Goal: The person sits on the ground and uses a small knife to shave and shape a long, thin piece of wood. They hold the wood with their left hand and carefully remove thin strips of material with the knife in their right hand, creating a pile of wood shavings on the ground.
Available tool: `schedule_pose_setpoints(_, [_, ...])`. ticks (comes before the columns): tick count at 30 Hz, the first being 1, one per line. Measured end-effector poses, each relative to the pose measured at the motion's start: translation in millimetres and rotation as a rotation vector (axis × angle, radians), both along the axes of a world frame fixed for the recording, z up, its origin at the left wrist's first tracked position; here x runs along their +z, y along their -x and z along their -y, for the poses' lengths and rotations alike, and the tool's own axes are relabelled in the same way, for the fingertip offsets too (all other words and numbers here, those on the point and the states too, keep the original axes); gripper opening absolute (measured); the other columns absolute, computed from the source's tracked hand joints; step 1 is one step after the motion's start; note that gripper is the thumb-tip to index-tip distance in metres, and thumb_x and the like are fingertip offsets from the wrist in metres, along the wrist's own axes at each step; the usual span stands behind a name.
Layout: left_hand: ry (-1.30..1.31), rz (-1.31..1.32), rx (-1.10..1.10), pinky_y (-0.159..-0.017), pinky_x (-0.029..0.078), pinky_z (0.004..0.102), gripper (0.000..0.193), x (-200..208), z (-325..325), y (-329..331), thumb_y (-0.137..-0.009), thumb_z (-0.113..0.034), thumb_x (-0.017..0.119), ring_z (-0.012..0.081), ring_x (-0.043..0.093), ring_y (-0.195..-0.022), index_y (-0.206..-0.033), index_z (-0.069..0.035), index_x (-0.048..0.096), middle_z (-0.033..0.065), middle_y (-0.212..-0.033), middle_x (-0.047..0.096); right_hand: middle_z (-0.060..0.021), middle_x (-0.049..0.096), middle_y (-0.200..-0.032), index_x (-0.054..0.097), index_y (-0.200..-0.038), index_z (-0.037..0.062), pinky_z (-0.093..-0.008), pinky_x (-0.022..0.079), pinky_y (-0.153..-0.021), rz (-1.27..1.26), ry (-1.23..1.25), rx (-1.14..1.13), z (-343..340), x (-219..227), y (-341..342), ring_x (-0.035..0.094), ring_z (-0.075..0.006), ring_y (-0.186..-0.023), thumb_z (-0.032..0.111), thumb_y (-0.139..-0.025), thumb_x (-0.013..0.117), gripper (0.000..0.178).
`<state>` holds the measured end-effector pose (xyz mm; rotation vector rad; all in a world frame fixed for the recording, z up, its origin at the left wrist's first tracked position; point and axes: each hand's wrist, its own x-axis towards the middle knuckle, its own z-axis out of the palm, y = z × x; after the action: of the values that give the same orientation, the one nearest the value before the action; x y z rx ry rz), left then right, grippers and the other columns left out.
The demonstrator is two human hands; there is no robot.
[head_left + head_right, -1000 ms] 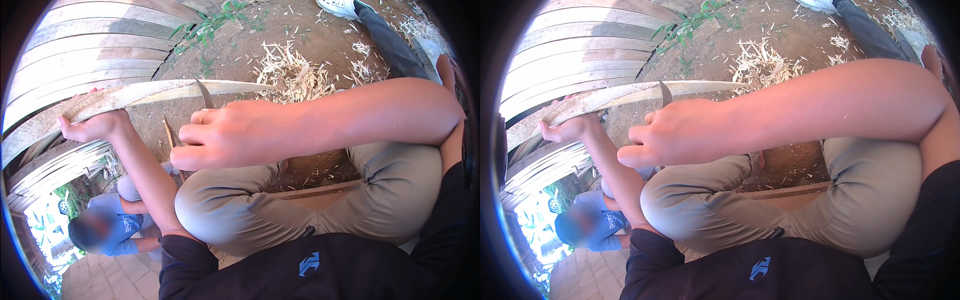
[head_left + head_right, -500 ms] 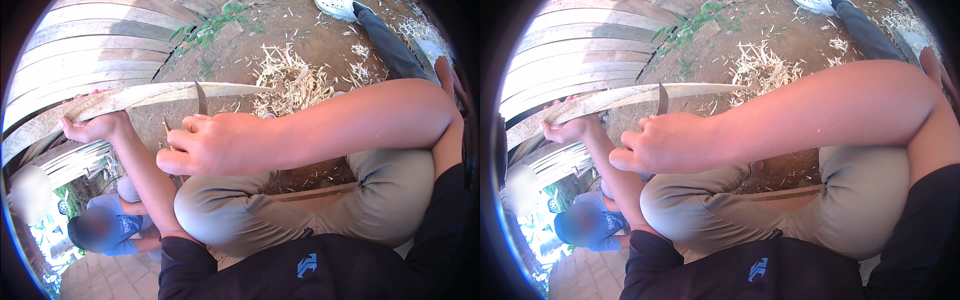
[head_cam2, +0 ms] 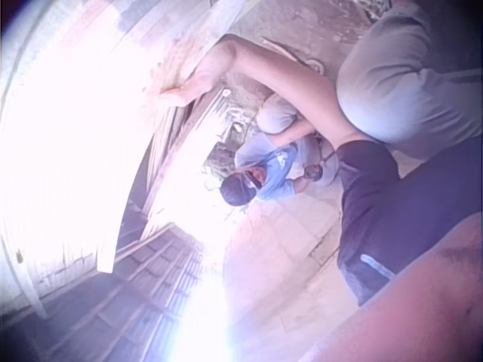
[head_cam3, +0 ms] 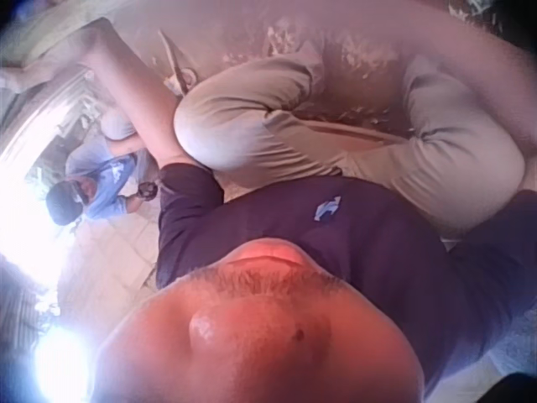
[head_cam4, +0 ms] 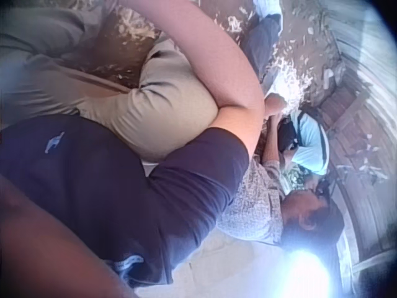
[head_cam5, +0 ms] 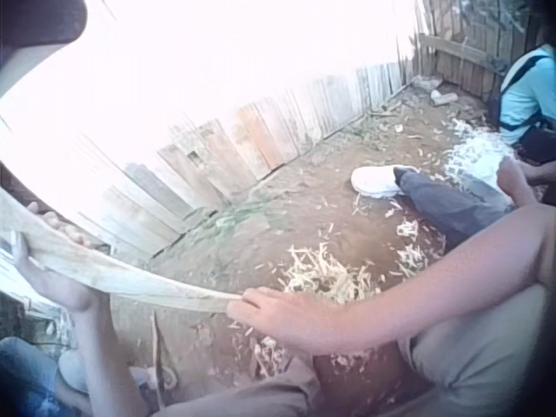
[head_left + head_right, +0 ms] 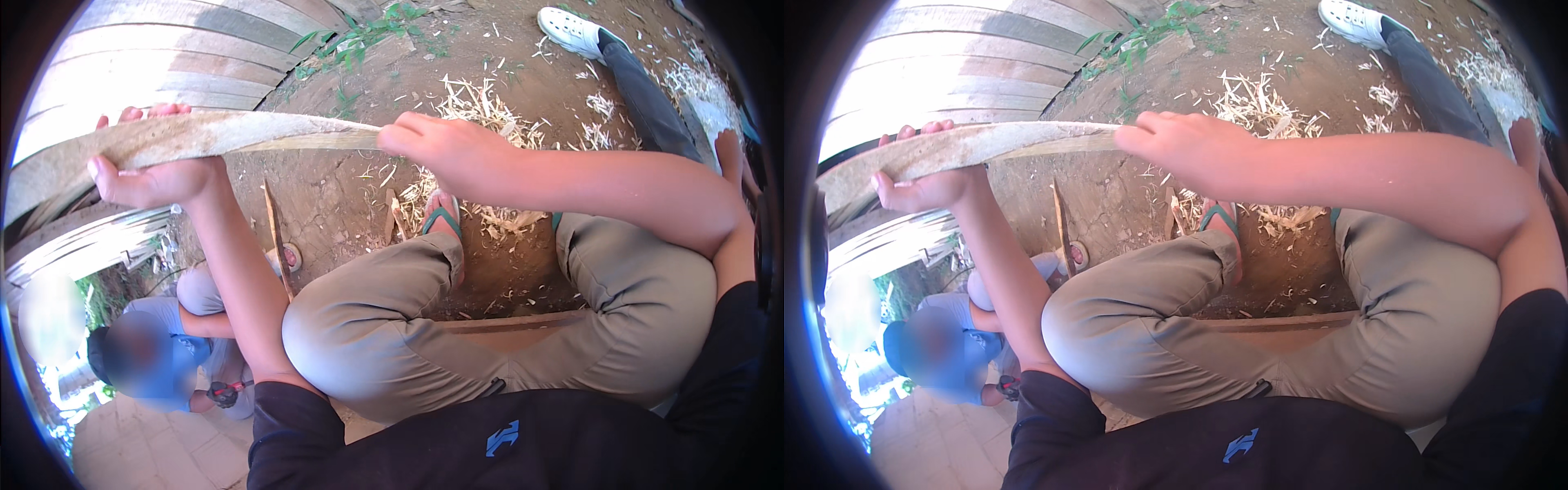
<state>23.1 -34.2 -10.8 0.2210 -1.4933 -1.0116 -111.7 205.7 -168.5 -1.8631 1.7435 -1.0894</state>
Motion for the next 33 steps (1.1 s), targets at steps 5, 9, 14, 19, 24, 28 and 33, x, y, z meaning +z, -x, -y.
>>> schedule_pose_setpoints(5, [0.006, 0.026, 0.058, -0.053, 0.050, 0.0432, 0.055, -0.7, -4.2, 9.4, -0.094, -0.054, 0.046, 0.0306, 0.059, -0.058, -0.122, -0.007, 0.049, 0.0139, -0.096, 0.055, -0.0161, 0.064, -0.098, 0.050, -0.117, 0.0100, -0.0466, 0.050, -0.072, 0.060, 0.081, -0.150, 5.5, -26.8, 44.0, 0.066, -0.0377, -0.086, 0.003, -0.095, 0.065, 0.028])
schedule_pose_setpoints(9, [0.031, 0.047, 0.037, -0.066, 0.053, 0.0473, 0.042, -3.9, -1.7, 1.6, -0.098, -0.036, 0.053, 0.0301, 0.063, -0.071, -0.123, -0.002, 0.047, 0.0142, -0.099, 0.056, -0.0127, 0.072, -0.081, 0.054, -0.111, 0.0124, -0.0491, 0.056, -0.070, -0.151, -0.063, -0.224, 7.7, 19.8, 63.7, 0.072, -0.0378, -0.079, 0.013, -0.092, 0.072, 0.027])
schedule_pose_setpoints(14, [-0.036, 0.067, 0.011, -0.087, 0.059, 0.0522, 0.046, -3.5, -2.1, 3.3, -0.103, -0.027, 0.051, 0.0389, 0.071, -0.092, -0.129, 0.009, 0.043, 0.0211, -0.116, 0.058, -0.0088, 0.075, -0.095, 0.060, -0.103, 0.0073, -0.0298, 0.060, -0.080, 0.121, -0.154, -0.308, 13.7, 54.8, 87.3, 0.074, -0.0136, -0.094, 0.007, -0.092, 0.076, 0.020])
schedule_pose_setpoints(19, [0.055, -0.057, -0.245, -0.091, 0.056, 0.0364, 0.051, -12.2, -20.8, 17.7, -0.107, -0.039, 0.050, 0.0245, 0.070, -0.102, -0.136, 0.004, 0.052, 0.0194, -0.124, 0.066, -0.0101, 0.076, -0.106, 0.061, -0.094, 0.0065, -0.0295, 0.059, -0.082, 0.393, -0.040, -0.287, 10.5, 56.5, 118.9, 0.073, -0.0140, -0.096, 0.004, -0.085, 0.081, 0.022])
schedule_pose_setpoints(24, [-0.178, -0.051, -0.339, -0.104, 0.049, 0.0338, 0.049, -4.5, -22.1, 11.8, -0.108, -0.034, 0.050, 0.0215, 0.065, -0.118, -0.138, 0.004, 0.055, 0.0165, -0.136, 0.063, -0.0110, 0.075, -0.114, 0.057, -0.088, 0.0067, -0.0260, 0.060, -0.082, 0.397, 0.081, -0.213, -4.2, 93.7, 114.9, 0.072, -0.0158, -0.105, -0.005, -0.088, 0.074, 0.021])
schedule_pose_setpoints(28, [-0.191, -0.157, -0.140, -0.118, 0.036, 0.0364, 0.052, -1.1, -13.8, 29.6, -0.108, -0.030, 0.048, 0.0216, 0.053, -0.137, -0.147, 0.004, 0.049, 0.0104, -0.148, 0.057, -0.0114, 0.072, -0.113, 0.056, -0.087, 0.0057, -0.0285, 0.060, -0.089, 0.286, 0.076, 0.071, -21.1, 106.7, 129.7, 0.070, -0.0189, -0.111, -0.014, -0.087, 0.068, 0.023])
schedule_pose_setpoints(33, [-0.152, -0.181, -0.117, -0.116, 0.038, 0.0363, 0.053, -6.2, -21.5, 30.6, -0.108, -0.036, 0.046, 0.0211, 0.055, -0.132, -0.145, 0.002, 0.051, 0.0100, -0.142, 0.060, -0.0108, 0.072, -0.108, 0.060, -0.087, 0.0042, -0.0316, 0.060, -0.089, 0.241, 0.224, 0.215, -16.8, 104.4, 112.5, 0.069, -0.0228, -0.114, -0.018, -0.083, 0.065, 0.023])
